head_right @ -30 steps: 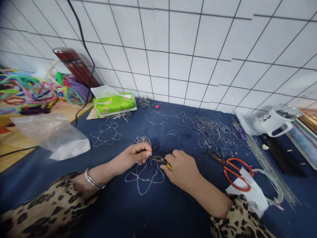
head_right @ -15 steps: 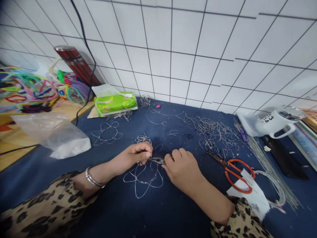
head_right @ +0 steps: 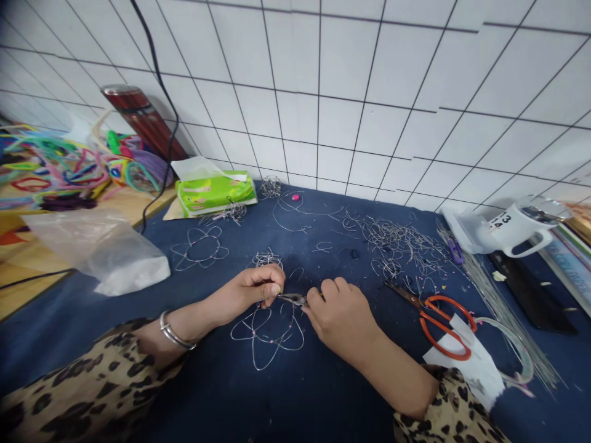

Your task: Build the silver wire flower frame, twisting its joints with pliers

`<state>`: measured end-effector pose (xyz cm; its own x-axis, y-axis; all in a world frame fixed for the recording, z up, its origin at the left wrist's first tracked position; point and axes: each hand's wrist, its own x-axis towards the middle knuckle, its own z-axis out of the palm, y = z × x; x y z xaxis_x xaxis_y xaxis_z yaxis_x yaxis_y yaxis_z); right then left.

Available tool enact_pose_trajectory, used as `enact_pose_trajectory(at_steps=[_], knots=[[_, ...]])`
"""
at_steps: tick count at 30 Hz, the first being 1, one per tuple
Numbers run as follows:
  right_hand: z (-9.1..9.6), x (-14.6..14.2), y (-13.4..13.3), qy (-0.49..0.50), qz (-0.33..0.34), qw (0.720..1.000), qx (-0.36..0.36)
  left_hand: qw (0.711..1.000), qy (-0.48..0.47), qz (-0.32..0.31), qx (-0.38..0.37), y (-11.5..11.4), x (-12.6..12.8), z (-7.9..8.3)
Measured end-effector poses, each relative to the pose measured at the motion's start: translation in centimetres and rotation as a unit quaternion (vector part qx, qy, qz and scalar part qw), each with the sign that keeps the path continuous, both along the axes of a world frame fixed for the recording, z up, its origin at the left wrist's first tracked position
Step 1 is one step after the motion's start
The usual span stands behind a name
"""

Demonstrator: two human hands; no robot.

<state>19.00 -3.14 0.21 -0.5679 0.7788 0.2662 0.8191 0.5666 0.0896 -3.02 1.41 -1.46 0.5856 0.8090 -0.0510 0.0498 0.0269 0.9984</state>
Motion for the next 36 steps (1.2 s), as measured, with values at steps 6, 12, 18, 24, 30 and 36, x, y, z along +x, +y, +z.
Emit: enact_pose_trajectory(at_steps=[6, 12, 18, 24, 30, 36], knots=[[0.0, -0.1, 0.0, 0.004, -0.003, 1.000, -0.011, 1.000, 0.010, -0.008, 0.022, -0.1, 0.1, 0.2], [-0.2, -0.2, -0.1, 0.011, -0.011, 0.999, -0.033, 0.999, 0.028, -0.012, 0.036, -0.2, 0.2, 0.6], [-0.6, -0.2, 0.0, 0.045, -0.043, 0.992, -0.110, 0.999, 0.030, -0.005, 0.007, -0.2, 0.2, 0.5], [-1.1, 0.0, 0.4, 0.088, -0.063, 0.980, -0.165, 0.999, 0.004, 0.024, -0.038, -0.3, 0.2, 0.4], [-1.3, 0.0, 0.5, 0.107, -0.069, 0.973, -0.194, 0.997, -0.014, 0.027, -0.077, -0.3, 0.2, 0.3], [-0.9, 0.0, 0.6, 0.114, -0.077, 0.968, -0.210, 0.994, -0.035, 0.040, -0.095, -0.2, 0.1, 0.2]])
